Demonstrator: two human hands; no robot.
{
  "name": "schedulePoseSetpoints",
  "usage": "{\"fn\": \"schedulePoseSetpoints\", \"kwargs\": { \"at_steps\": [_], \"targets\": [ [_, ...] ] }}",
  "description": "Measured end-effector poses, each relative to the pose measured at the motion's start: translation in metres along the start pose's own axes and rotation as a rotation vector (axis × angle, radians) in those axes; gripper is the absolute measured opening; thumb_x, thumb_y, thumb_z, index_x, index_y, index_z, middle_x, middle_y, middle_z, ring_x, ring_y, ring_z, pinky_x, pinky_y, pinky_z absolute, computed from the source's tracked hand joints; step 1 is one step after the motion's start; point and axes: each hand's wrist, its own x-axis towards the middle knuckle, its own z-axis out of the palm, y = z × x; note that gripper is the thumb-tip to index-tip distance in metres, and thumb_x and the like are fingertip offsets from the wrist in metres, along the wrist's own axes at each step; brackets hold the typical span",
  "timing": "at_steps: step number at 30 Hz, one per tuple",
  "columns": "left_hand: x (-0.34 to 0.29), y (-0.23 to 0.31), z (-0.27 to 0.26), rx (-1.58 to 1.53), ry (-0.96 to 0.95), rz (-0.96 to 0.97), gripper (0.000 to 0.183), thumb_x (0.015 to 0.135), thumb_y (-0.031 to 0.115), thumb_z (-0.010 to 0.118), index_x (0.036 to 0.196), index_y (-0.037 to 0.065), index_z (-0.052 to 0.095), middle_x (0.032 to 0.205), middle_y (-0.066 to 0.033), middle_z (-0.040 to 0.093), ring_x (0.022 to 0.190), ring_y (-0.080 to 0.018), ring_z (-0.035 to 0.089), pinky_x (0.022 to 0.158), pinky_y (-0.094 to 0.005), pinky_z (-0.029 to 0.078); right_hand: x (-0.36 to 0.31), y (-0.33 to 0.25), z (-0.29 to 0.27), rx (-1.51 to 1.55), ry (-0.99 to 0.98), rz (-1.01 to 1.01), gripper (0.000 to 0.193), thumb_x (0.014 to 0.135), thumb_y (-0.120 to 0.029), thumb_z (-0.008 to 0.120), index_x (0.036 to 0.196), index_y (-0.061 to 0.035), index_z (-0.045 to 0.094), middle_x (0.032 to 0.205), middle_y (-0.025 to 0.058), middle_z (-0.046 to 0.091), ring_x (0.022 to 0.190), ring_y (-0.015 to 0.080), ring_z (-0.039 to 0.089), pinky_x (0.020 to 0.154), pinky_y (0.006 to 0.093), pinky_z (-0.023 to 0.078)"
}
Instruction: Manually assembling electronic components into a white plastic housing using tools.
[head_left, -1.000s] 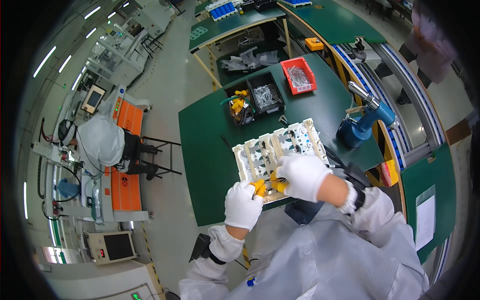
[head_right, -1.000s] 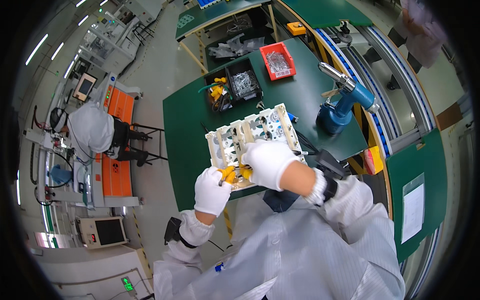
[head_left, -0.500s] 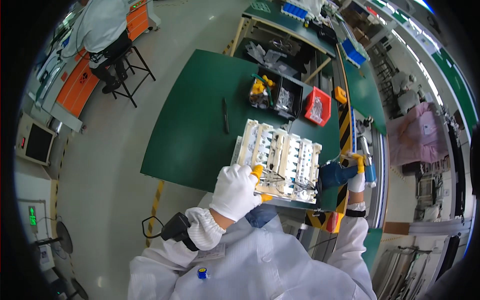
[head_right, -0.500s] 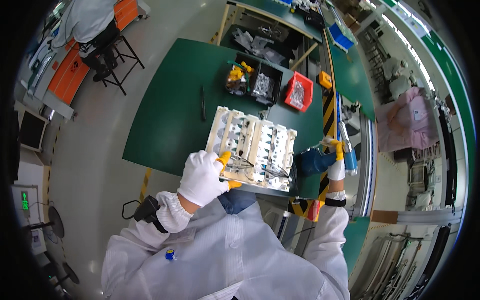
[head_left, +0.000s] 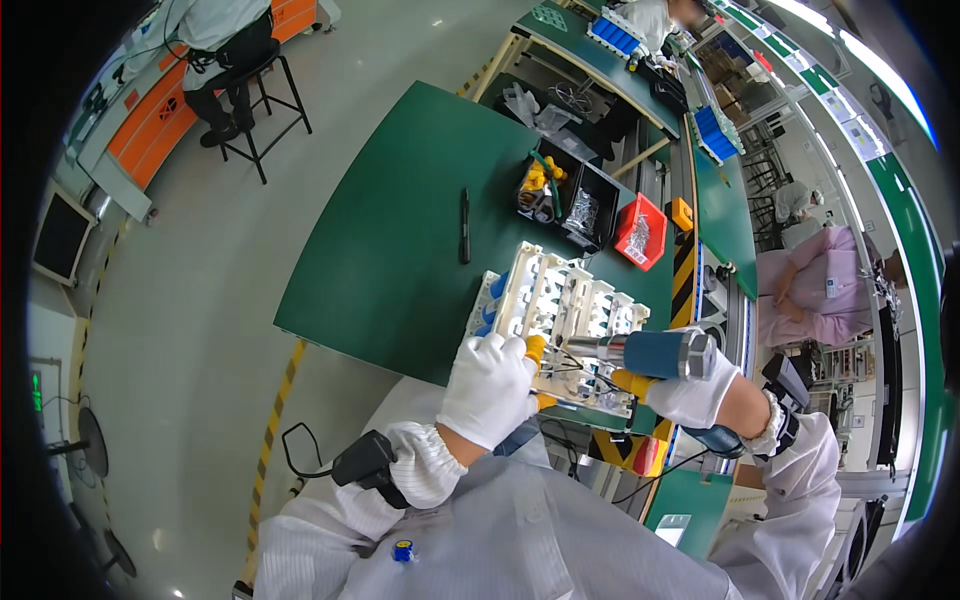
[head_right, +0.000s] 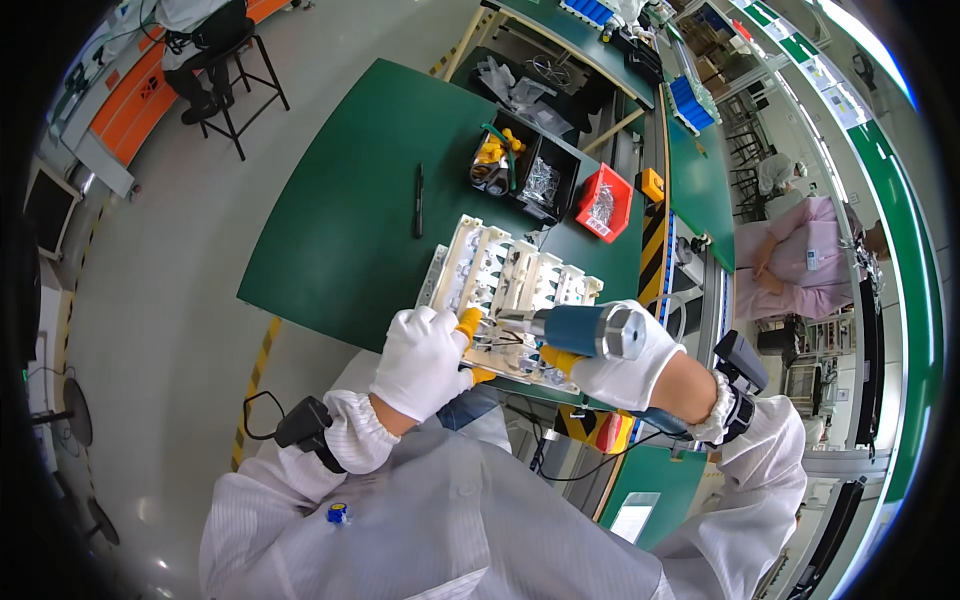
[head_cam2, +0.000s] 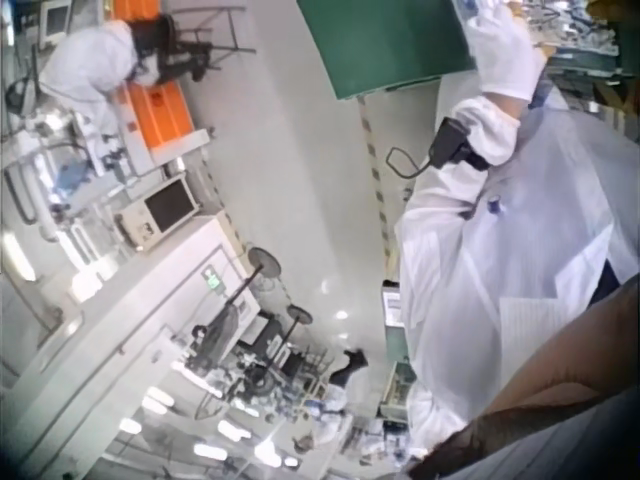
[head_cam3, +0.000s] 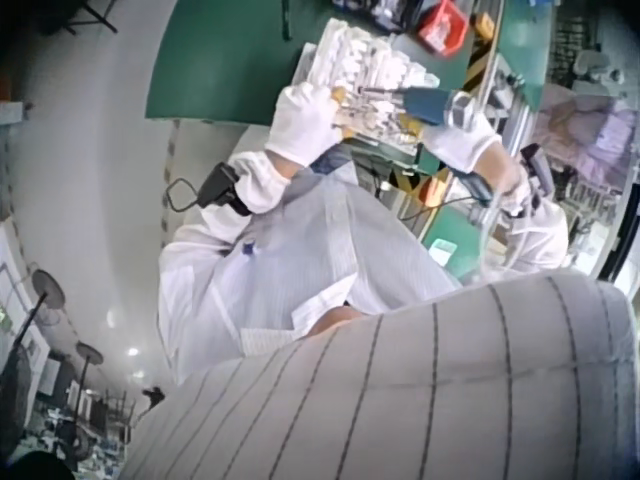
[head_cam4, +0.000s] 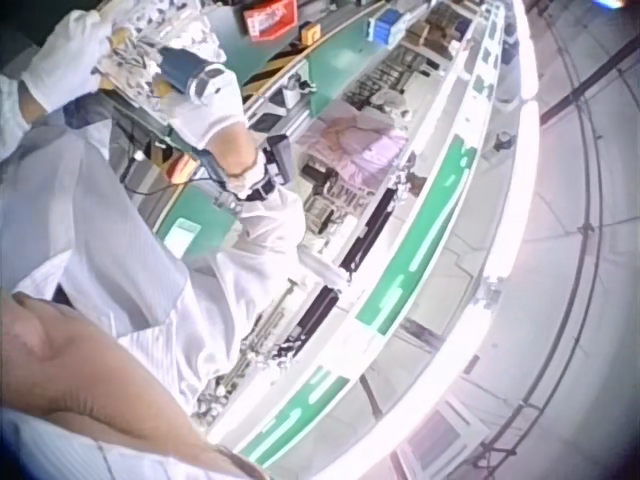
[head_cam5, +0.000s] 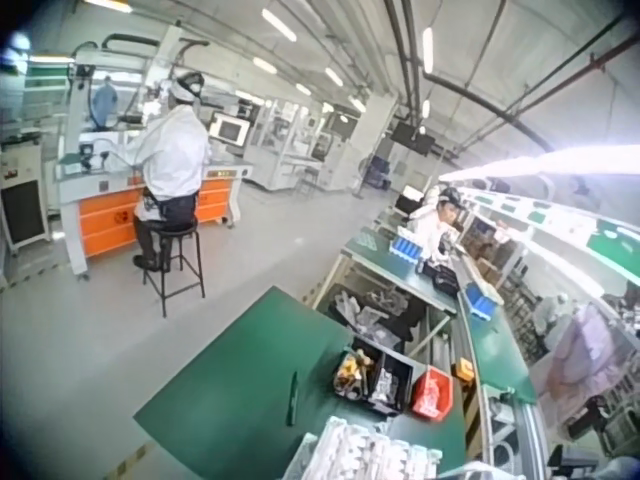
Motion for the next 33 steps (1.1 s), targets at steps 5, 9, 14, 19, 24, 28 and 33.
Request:
{"fn": "schedulePoseSetpoints", "kwargs": {
  "at_steps": [5,9,14,19,24,28,33],
  "targets": [
    [-0.001,0.000,-0.002,-0.056,-0.022,-0.007,0.028,0.068,0.030,0.081,0.082,0.007,0.073,0.089,-0.0084,0.059,0.087,-0.0267,0.059,0.080,-0.0431,0.045,0.019,-0.037,-0.015,0.097,-0.195,0.349,0.027,0.095,-0.027,0.060,0.110,-0.0083,0.072,0.103,0.0112,0.074,0.090,0.0294,0.069,0.080,0.0349,0.056],
    [-0.002,-0.001,-0.002,-0.046,-0.014,-0.016,0.027,0.068,0.030,0.081,0.081,0.007,0.072,0.089,-0.0081,0.060,0.088,-0.0265,0.059,0.081,-0.0429,0.045,0.024,-0.038,-0.014,0.134,-0.185,0.406,0.027,0.094,-0.029,0.061,0.110,-0.0105,0.072,0.100,0.0092,0.074,0.089,0.0280,0.069,0.080,0.0336,0.056],
    [-0.004,-0.001,0.004,-0.030,0.047,-0.007,0.029,0.068,0.031,0.082,0.081,0.007,0.073,0.087,-0.0075,0.060,0.089,-0.0257,0.060,0.080,-0.0413,0.046,0.026,-0.034,-0.010,0.089,-0.239,0.444,0.027,0.093,-0.030,0.062,0.110,-0.0121,0.072,0.099,0.0080,0.075,0.088,0.0269,0.069,0.081,0.0333,0.056],
    [-0.004,-0.002,0.005,-0.013,0.044,-0.012,0.029,0.068,0.032,0.083,0.081,0.008,0.073,0.087,-0.0073,0.061,0.088,-0.0251,0.061,0.078,-0.0401,0.047,0.030,-0.040,-0.009,0.085,-0.247,0.401,0.027,0.091,-0.030,0.065,0.110,-0.0114,0.072,0.097,0.0076,0.074,0.085,0.0258,0.069,0.079,0.0335,0.057],
    [-0.003,-0.002,0.006,-0.023,0.036,0.017,0.015,0.078,0.023,0.069,0.083,0.009,0.071,0.085,-0.0057,0.061,0.088,-0.0245,0.060,0.075,-0.0405,0.043,0.018,-0.031,-0.006,0.092,-0.173,0.354,0.025,0.089,-0.027,0.067,0.107,-0.0108,0.073,0.091,0.0091,0.074,0.078,0.0262,0.069,0.073,0.0335,0.056],
    [-0.004,-0.006,0.008,-0.049,0.072,0.007,0.014,0.078,0.022,0.069,0.081,0.009,0.071,0.085,-0.0059,0.061,0.087,-0.0245,0.060,0.075,-0.0404,0.043,0.026,-0.041,-0.018,0.149,-0.163,0.341,0.023,0.085,-0.019,0.067,0.105,-0.0093,0.073,0.088,0.0077,0.074,0.074,0.0240,0.067,0.070,0.0335,0.055],
    [-0.003,-0.004,0.011,-0.075,0.082,0.014,0.012,0.078,0.021,0.069,0.078,0.008,0.071,0.083,-0.0063,0.059,0.085,-0.0243,0.060,0.073,-0.0396,0.044,0.026,-0.042,-0.019,0.271,-0.157,0.413,0.028,0.079,-0.011,0.065,0.105,-0.0070,0.073,0.086,0.0086,0.073,0.072,0.0206,0.066,0.068,0.0319,0.055]
  ]
}}
